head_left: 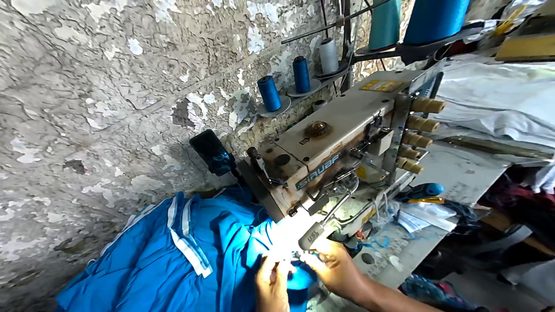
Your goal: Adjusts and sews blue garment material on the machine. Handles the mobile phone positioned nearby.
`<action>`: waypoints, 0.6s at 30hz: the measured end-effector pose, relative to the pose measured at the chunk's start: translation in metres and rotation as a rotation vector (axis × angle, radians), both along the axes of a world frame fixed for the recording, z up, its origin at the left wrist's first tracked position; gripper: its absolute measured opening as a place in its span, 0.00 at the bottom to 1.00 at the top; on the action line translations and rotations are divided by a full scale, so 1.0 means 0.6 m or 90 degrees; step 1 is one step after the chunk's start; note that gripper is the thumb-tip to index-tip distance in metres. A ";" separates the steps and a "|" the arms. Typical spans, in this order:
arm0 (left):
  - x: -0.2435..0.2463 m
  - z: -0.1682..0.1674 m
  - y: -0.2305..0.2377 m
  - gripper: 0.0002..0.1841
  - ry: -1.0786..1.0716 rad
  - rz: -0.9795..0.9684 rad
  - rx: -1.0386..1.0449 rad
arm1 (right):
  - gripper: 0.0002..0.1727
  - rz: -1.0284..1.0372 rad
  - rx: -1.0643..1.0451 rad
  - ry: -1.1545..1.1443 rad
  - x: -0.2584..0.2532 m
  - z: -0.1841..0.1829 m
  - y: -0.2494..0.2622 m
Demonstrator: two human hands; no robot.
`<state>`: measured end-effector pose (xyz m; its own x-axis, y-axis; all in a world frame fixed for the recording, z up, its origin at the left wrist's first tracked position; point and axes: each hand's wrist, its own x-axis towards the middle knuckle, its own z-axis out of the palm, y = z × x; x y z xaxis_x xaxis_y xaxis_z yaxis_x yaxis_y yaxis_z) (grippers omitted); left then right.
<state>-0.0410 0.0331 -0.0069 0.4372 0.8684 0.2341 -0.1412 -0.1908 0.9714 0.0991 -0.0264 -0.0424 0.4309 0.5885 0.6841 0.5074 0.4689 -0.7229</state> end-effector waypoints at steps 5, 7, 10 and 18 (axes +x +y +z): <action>0.013 0.007 -0.010 0.15 -0.045 -0.029 -0.130 | 0.07 -0.007 0.042 -0.116 0.002 0.000 -0.001; 0.014 -0.001 -0.004 0.10 0.042 0.024 0.013 | 0.07 0.018 0.058 -0.164 0.004 0.004 -0.003; 0.016 -0.012 0.010 0.08 0.209 0.183 0.400 | 0.10 0.010 0.067 -0.245 0.005 0.004 -0.002; -0.008 0.030 0.007 0.08 0.253 0.238 0.612 | 0.11 -0.005 0.044 -0.335 0.021 -0.018 0.002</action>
